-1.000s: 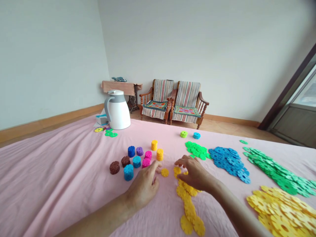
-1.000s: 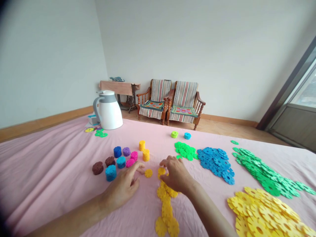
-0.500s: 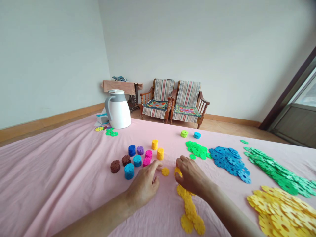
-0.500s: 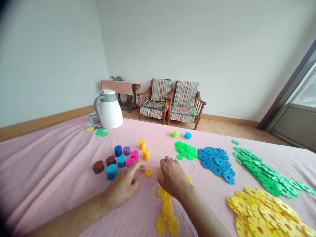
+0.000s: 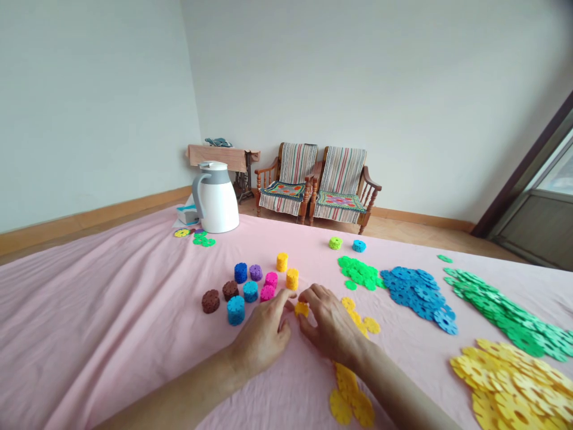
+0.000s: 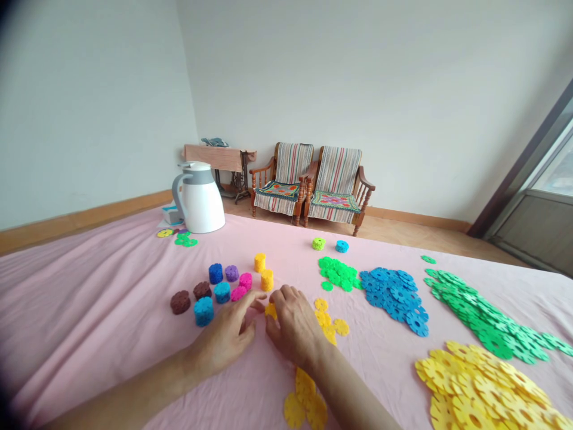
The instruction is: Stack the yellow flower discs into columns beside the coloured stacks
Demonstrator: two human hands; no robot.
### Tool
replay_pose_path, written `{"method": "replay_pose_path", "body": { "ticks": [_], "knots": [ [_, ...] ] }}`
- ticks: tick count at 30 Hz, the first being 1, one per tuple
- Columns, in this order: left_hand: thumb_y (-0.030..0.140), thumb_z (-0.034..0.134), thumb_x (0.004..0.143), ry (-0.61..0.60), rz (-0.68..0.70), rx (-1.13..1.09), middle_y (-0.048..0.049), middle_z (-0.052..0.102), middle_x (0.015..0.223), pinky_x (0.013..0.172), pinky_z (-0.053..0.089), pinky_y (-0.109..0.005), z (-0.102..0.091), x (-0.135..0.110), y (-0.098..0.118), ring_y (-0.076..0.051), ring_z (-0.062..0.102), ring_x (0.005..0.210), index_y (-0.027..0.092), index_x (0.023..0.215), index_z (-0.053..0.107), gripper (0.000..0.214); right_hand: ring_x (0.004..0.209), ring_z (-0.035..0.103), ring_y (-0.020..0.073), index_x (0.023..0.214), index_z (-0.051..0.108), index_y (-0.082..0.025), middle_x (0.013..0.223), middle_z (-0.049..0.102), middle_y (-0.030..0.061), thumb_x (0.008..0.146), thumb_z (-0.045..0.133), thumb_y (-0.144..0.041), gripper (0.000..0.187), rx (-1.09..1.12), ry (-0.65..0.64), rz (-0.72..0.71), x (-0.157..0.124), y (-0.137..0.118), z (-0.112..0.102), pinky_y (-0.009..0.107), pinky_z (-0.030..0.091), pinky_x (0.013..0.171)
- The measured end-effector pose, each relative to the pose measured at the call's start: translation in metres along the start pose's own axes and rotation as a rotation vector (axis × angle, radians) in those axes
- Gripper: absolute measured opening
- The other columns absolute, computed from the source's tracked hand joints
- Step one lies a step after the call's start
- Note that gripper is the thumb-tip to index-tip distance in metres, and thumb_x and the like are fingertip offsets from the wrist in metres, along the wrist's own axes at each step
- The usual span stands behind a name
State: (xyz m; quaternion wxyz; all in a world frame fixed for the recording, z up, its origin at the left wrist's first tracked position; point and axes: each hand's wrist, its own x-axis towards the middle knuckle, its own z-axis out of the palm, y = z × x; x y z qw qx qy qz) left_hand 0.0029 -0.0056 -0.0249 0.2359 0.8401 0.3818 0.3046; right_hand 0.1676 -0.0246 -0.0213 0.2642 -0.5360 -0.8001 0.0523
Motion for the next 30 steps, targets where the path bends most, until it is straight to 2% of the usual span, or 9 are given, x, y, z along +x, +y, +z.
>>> {"method": "replay_pose_path", "body": {
  "ticks": [4,8,12,14,17,23,26,30],
  "knots": [
    [0.000,0.042,0.071,-0.013,-0.017,0.003,-0.0034,0.063,0.103,0.089,0.043,-0.030,0.000,0.000,-0.001,-0.017,0.058,0.099,0.022,0.119,0.044,0.053,0.085,0.053,0.0194,0.094,0.056,-0.017,0.091,0.056,0.0066,0.080,0.049,-0.016,0.016,-0.034,-0.012,-0.004,0.000,-0.002,-0.006,0.032,0.040,0.076],
    [-0.001,0.042,0.068,-0.015,-0.024,0.011,-0.0031,0.063,0.105,0.087,0.043,-0.029,0.001,-0.001,-0.002,-0.017,0.059,0.097,0.022,0.118,0.044,0.055,0.081,0.054,0.0176,0.093,0.057,-0.017,0.089,0.057,0.0057,0.077,0.048,-0.013,0.019,-0.078,0.000,0.070,0.001,0.011,-0.020,0.029,0.039,0.073],
    [0.000,0.042,0.068,-0.010,-0.038,0.036,-0.0033,0.061,0.111,0.088,0.042,-0.030,0.001,-0.002,-0.003,-0.018,0.057,0.100,0.022,0.118,0.044,0.055,0.072,0.054,0.0164,0.083,0.058,-0.017,0.080,0.059,0.0045,0.071,0.053,-0.015,0.013,-0.114,-0.138,0.185,-0.001,0.031,-0.034,0.027,0.036,0.065],
    [0.000,0.042,0.068,-0.010,-0.047,0.054,-0.0035,0.061,0.110,0.087,0.042,-0.030,0.001,-0.002,-0.002,-0.018,0.057,0.100,0.022,0.118,0.044,0.054,0.073,0.054,0.0171,0.082,0.059,-0.017,0.080,0.060,0.0050,0.068,0.057,-0.017,0.015,-0.106,-0.212,0.197,-0.003,0.037,-0.036,0.027,0.036,0.065],
    [0.001,0.042,0.068,-0.018,-0.055,0.068,-0.0030,0.062,0.107,0.085,0.043,-0.029,0.001,-0.002,-0.001,-0.018,0.059,0.096,0.022,0.117,0.044,0.054,0.075,0.054,0.0172,0.080,0.060,-0.016,0.081,0.060,0.0057,0.066,0.057,-0.017,0.014,-0.072,-0.258,0.197,-0.005,0.039,-0.035,0.026,0.036,0.065],
    [0.002,0.042,0.069,-0.020,-0.050,0.063,-0.0026,0.062,0.107,0.086,0.043,-0.029,0.002,-0.002,-0.002,-0.018,0.058,0.098,0.023,0.118,0.043,0.053,0.066,0.052,0.0141,0.070,0.054,-0.016,0.070,0.059,0.0026,0.064,0.056,-0.012,0.008,0.047,-0.212,0.238,-0.001,0.038,-0.032,0.023,0.034,0.057],
    [0.001,0.042,0.068,-0.010,-0.035,0.063,-0.0030,0.061,0.110,0.087,0.042,-0.029,0.002,-0.002,-0.003,-0.018,0.057,0.100,0.023,0.117,0.043,0.054,0.054,0.050,0.0112,0.065,0.051,-0.018,0.059,0.056,-0.0009,0.068,0.052,-0.012,0.006,0.233,-0.157,0.326,0.003,0.036,-0.025,0.021,0.031,0.048],
    [0.001,0.042,0.069,-0.017,-0.043,0.044,-0.0029,0.063,0.105,0.086,0.043,-0.029,0.001,-0.002,-0.001,-0.017,0.059,0.096,0.022,0.117,0.044,0.053,0.053,0.055,0.0112,0.072,0.053,-0.017,0.060,0.059,-0.0008,0.069,0.049,-0.011,0.008,0.477,-0.062,0.451,0.007,0.030,-0.006,0.020,0.036,0.047]
  ]
}}
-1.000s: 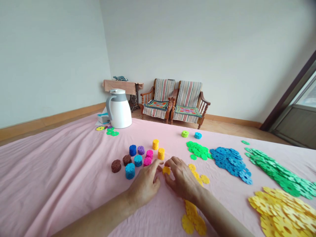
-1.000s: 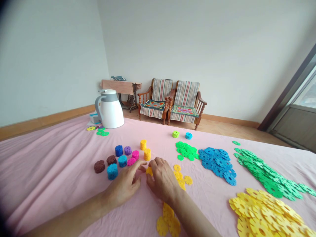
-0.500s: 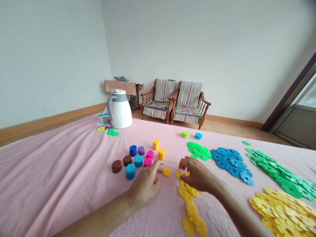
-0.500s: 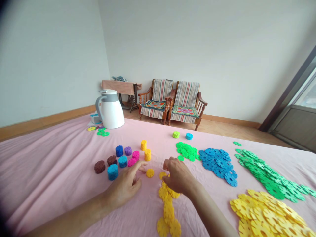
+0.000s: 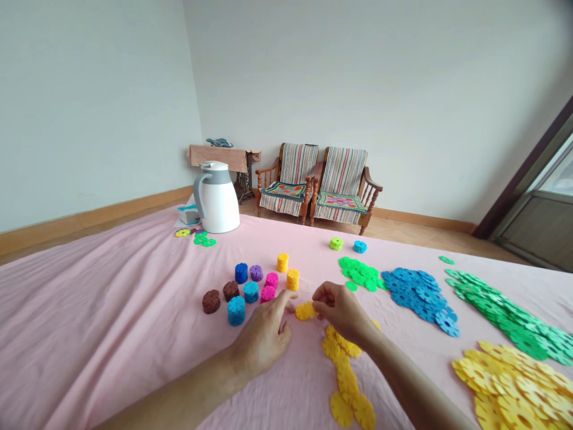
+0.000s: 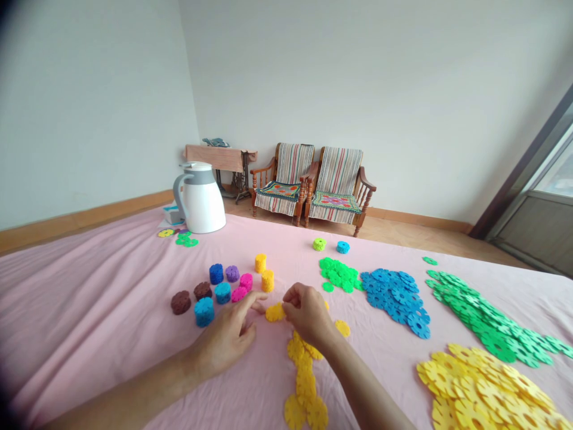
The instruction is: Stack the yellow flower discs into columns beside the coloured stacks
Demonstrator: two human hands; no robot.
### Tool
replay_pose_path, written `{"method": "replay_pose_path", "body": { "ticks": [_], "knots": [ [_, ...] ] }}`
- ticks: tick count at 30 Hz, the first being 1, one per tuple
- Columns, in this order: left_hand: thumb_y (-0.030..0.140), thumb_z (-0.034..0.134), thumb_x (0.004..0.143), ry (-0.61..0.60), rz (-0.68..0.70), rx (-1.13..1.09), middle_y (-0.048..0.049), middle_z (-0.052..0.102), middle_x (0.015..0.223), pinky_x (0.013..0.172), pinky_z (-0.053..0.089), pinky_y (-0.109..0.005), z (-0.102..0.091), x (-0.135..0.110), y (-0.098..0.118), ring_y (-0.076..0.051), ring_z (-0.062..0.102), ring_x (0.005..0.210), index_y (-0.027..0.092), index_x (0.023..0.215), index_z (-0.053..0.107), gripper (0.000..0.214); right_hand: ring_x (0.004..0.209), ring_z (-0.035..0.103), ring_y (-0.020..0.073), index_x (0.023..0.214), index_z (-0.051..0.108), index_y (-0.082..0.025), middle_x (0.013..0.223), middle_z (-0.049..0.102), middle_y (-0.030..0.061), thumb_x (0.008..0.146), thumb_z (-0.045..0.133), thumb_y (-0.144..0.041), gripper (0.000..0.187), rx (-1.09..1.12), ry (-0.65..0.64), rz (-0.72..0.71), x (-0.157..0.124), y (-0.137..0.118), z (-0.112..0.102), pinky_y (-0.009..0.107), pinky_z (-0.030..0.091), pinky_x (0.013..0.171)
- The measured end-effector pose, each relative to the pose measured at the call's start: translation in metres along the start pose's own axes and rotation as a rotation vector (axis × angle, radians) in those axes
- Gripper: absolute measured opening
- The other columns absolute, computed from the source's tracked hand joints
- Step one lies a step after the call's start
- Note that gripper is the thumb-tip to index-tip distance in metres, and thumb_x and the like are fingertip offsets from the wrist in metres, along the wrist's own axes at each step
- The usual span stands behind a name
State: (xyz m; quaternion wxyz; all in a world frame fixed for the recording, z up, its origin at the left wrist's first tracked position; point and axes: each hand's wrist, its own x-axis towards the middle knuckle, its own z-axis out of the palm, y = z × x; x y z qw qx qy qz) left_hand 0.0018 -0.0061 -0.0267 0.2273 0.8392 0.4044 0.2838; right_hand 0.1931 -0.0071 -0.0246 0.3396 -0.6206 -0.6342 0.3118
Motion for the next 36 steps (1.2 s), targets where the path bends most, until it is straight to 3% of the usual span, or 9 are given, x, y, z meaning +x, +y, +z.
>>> {"method": "replay_pose_path", "body": {
  "ticks": [7,20,22,24,28,32,36],
  "knots": [
    [0.002,0.043,0.072,-0.008,0.023,-0.068,-0.0036,0.064,0.102,0.089,0.043,-0.029,0.000,0.002,0.001,-0.016,0.058,0.099,0.021,0.122,0.043,0.053,0.050,0.052,0.0110,0.070,0.055,-0.017,0.057,0.060,-0.0007,0.069,0.050,-0.012,0.007,0.007,0.114,-0.014,0.000,-0.005,0.019,0.020,0.034,0.044],
    [0.000,0.042,0.068,-0.009,-0.008,-0.018,-0.0031,0.063,0.104,0.086,0.043,-0.029,0.000,-0.001,0.000,-0.017,0.059,0.097,0.022,0.119,0.045,0.055,0.057,0.057,0.0125,0.074,0.059,-0.016,0.065,0.063,0.0015,0.070,0.047,-0.010,0.014,-0.168,0.092,-0.061,-0.004,-0.011,0.002,0.021,0.036,0.051],
    [0.000,0.042,0.068,-0.009,-0.002,-0.025,-0.0028,0.064,0.102,0.086,0.043,-0.029,0.000,-0.001,0.000,-0.017,0.059,0.097,0.022,0.118,0.045,0.054,0.057,0.055,0.0119,0.071,0.059,-0.016,0.063,0.061,0.0011,0.070,0.047,-0.009,0.013,-0.248,0.029,-0.098,-0.008,-0.018,-0.010,0.021,0.034,0.050],
    [0.000,0.042,0.068,-0.003,0.009,-0.033,-0.0029,0.063,0.102,0.089,0.042,-0.030,-0.001,0.000,0.001,-0.017,0.058,0.099,0.022,0.117,0.045,0.053,0.058,0.053,0.0115,0.068,0.058,-0.017,0.063,0.060,0.0003,0.066,0.050,-0.008,0.012,-0.353,-0.119,-0.142,-0.015,-0.026,-0.023,0.021,0.033,0.051],
    [0.002,0.043,0.071,-0.017,0.010,-0.045,-0.0038,0.063,0.106,0.091,0.041,-0.029,-0.002,0.001,0.003,-0.016,0.057,0.101,0.021,0.115,0.047,0.048,0.074,0.054,0.0153,0.078,0.061,-0.019,0.080,0.062,0.0023,0.061,0.060,-0.010,0.020,-0.524,-0.385,-0.169,-0.027,-0.033,-0.039,0.023,0.036,0.061],
    [0.003,0.043,0.072,-0.018,0.006,-0.033,-0.0031,0.063,0.104,0.090,0.041,-0.027,-0.002,0.001,0.003,-0.015,0.057,0.102,0.021,0.116,0.046,0.048,0.081,0.053,0.0167,0.084,0.061,-0.019,0.086,0.061,0.0029,0.060,0.063,-0.011,0.025,-0.562,-0.456,-0.166,-0.030,-0.032,-0.038,0.025,0.037,0.068],
    [0.002,0.042,0.072,-0.020,0.024,-0.046,-0.0027,0.063,0.105,0.092,0.041,-0.027,-0.001,0.001,0.001,-0.015,0.056,0.103,0.021,0.118,0.045,0.050,0.076,0.052,0.0154,0.077,0.059,-0.018,0.080,0.060,0.0014,0.059,0.064,-0.011,0.020,-0.537,-0.464,-0.152,-0.028,-0.033,-0.039,0.023,0.036,0.061]
  ]
}}
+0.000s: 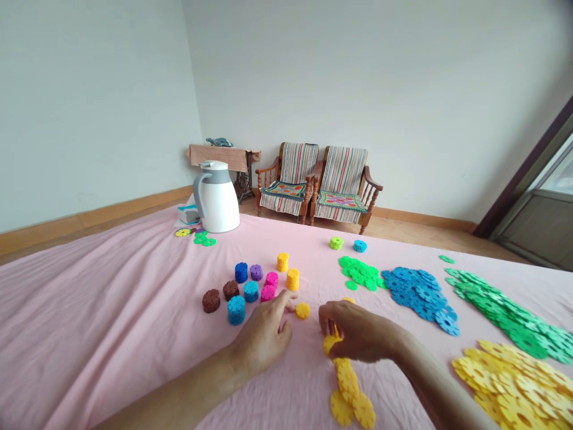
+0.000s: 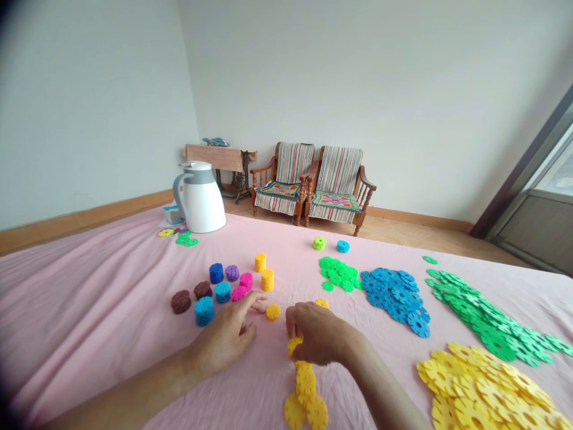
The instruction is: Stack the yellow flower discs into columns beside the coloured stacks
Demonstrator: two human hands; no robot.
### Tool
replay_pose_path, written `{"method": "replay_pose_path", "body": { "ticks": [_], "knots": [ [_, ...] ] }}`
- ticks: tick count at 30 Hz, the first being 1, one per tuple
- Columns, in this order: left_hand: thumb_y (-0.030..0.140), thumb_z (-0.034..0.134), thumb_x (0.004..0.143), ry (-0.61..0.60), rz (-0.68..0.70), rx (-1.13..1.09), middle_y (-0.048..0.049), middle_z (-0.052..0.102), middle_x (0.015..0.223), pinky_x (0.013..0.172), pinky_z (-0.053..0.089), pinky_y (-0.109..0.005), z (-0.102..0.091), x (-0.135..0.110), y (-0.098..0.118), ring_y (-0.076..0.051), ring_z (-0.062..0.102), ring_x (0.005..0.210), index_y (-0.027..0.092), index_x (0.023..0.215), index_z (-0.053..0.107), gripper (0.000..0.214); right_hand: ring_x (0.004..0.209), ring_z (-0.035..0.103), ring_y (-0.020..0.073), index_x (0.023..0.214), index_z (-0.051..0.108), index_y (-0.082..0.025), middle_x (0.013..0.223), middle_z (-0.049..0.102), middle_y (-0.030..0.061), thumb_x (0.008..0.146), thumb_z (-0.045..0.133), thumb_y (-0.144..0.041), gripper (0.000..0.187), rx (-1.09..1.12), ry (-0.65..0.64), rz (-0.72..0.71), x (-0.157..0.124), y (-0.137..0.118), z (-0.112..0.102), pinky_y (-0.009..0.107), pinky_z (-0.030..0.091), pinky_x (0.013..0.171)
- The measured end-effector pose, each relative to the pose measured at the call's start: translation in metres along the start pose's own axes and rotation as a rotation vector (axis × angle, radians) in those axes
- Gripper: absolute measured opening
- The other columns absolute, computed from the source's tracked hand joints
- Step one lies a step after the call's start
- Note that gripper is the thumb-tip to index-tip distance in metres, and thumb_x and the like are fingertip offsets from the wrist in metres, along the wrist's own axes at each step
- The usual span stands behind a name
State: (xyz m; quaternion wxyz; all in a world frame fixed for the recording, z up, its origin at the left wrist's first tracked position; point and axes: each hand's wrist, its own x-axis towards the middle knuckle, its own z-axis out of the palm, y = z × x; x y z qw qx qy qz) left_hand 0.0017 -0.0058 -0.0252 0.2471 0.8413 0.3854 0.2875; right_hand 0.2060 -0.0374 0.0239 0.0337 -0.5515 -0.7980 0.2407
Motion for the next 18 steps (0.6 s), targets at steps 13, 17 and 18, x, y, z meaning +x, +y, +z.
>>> {"method": "replay_pose_path", "body": {
  "ticks": [13,17,18],
  "knots": [
    [0.002,0.043,0.072,0.007,-0.014,0.000,-0.0038,0.064,0.103,0.090,0.042,-0.030,-0.001,0.000,0.001,-0.017,0.058,0.099,0.022,0.120,0.045,0.052,0.054,0.058,0.0114,0.072,0.052,-0.017,0.060,0.062,-0.0007,0.068,0.049,-0.009,0.009,0.672,0.454,0.114,0.048,0.011,0.043,0.019,0.040,0.047],
    [0.003,0.043,0.072,0.010,-0.009,-0.009,-0.0041,0.063,0.106,0.091,0.042,-0.030,0.000,0.000,0.000,-0.017,0.058,0.101,0.022,0.120,0.046,0.051,0.050,0.058,0.0119,0.070,0.050,-0.018,0.056,0.062,-0.0010,0.067,0.047,-0.009,0.011,0.693,0.447,0.133,0.052,0.009,0.049,0.020,0.041,0.045],
    [0.003,0.043,0.072,0.011,-0.006,-0.009,-0.0040,0.063,0.105,0.090,0.042,-0.030,0.000,0.000,0.000,-0.017,0.058,0.101,0.022,0.120,0.046,0.051,0.050,0.059,0.0122,0.070,0.050,-0.018,0.056,0.062,-0.0008,0.067,0.047,-0.008,0.011,0.688,0.452,0.134,0.052,0.009,0.049,0.020,0.041,0.045]
  ]
}}
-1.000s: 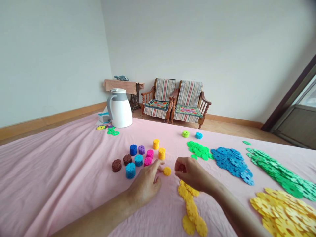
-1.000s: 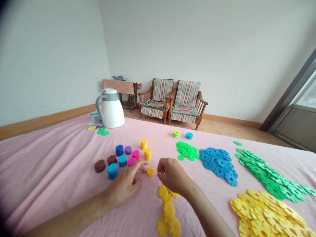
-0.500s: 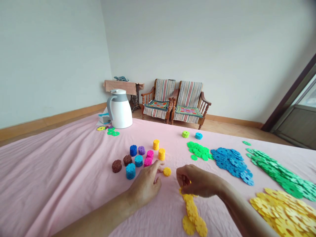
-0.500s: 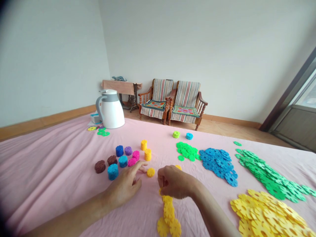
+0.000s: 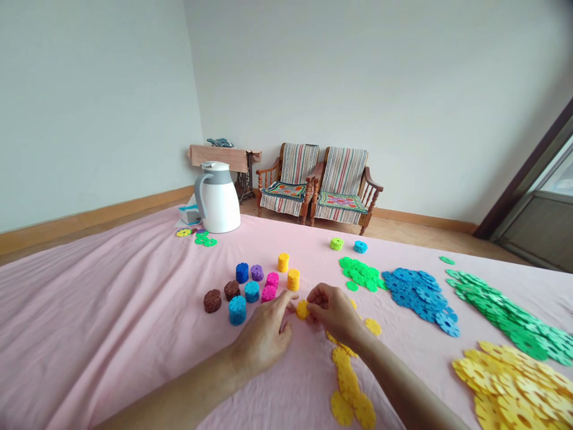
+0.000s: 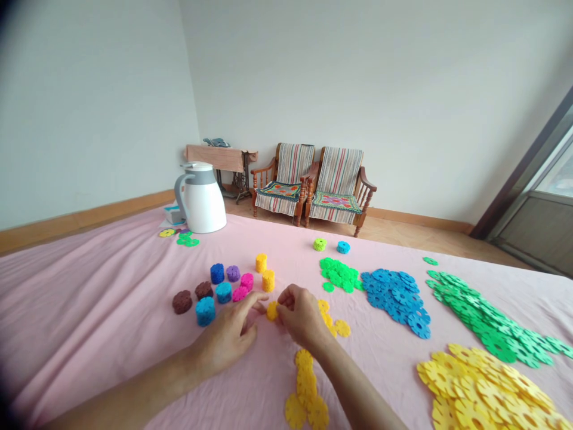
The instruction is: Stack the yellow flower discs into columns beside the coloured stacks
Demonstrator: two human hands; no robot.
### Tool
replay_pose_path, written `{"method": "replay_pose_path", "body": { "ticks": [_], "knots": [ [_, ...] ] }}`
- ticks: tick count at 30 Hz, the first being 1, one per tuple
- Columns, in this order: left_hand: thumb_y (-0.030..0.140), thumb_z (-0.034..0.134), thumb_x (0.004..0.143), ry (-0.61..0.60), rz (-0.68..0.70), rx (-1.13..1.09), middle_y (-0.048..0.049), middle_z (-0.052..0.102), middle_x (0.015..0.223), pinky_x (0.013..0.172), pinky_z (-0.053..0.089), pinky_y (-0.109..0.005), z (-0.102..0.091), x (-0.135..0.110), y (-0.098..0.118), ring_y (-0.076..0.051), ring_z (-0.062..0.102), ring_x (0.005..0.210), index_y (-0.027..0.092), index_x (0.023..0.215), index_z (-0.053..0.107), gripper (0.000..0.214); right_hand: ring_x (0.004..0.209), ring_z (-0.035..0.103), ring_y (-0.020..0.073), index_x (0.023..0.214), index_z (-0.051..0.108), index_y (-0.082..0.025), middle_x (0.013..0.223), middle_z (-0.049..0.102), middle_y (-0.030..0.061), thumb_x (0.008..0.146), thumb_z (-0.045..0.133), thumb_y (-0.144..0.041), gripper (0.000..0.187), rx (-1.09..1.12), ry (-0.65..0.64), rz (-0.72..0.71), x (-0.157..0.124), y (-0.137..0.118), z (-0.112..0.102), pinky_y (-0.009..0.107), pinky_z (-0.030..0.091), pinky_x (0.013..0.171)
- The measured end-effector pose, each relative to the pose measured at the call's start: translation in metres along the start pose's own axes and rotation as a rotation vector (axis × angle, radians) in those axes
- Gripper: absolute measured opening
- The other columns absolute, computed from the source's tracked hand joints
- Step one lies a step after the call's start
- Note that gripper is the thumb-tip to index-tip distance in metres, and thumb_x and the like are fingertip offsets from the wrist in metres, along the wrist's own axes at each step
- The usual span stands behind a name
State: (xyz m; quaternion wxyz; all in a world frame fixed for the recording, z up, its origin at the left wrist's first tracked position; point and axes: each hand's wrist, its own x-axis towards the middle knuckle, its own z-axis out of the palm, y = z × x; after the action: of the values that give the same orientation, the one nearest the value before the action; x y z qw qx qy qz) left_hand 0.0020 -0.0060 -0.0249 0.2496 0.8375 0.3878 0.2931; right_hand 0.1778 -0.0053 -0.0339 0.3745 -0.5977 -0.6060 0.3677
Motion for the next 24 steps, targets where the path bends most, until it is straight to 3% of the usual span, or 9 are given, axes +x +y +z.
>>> {"method": "replay_pose_path", "body": {
  "ticks": [15,19,24],
  "knots": [
    [0.001,0.042,0.069,-0.020,-0.049,0.060,-0.0037,0.063,0.109,0.089,0.043,-0.032,-0.001,0.000,0.002,-0.020,0.058,0.101,0.022,0.119,0.046,0.055,0.056,0.062,0.0139,0.075,0.051,-0.018,0.059,0.064,-0.0002,0.068,0.048,-0.007,0.013,0.016,-0.022,0.017,-0.001,-0.001,-0.008,0.021,0.044,0.049],
    [0.001,0.042,0.069,-0.022,-0.034,0.051,-0.0042,0.062,0.110,0.090,0.043,-0.032,-0.001,0.000,0.002,-0.019,0.057,0.104,0.022,0.120,0.045,0.056,0.055,0.059,0.0129,0.075,0.055,-0.017,0.062,0.063,0.0005,0.068,0.049,-0.008,0.012,-0.140,0.014,-0.010,-0.003,-0.007,-0.012,0.021,0.041,0.048],
    [0.003,0.043,0.073,-0.022,-0.022,0.038,-0.0049,0.063,0.109,0.089,0.043,-0.031,-0.002,0.001,0.003,-0.019,0.059,0.101,0.022,0.121,0.045,0.052,0.065,0.057,0.0119,0.084,0.060,-0.017,0.082,0.063,0.0033,0.066,0.057,-0.011,0.020,-0.323,0.012,-0.136,-0.010,-0.012,-0.011,0.021,0.042,0.057]
  ]
}}
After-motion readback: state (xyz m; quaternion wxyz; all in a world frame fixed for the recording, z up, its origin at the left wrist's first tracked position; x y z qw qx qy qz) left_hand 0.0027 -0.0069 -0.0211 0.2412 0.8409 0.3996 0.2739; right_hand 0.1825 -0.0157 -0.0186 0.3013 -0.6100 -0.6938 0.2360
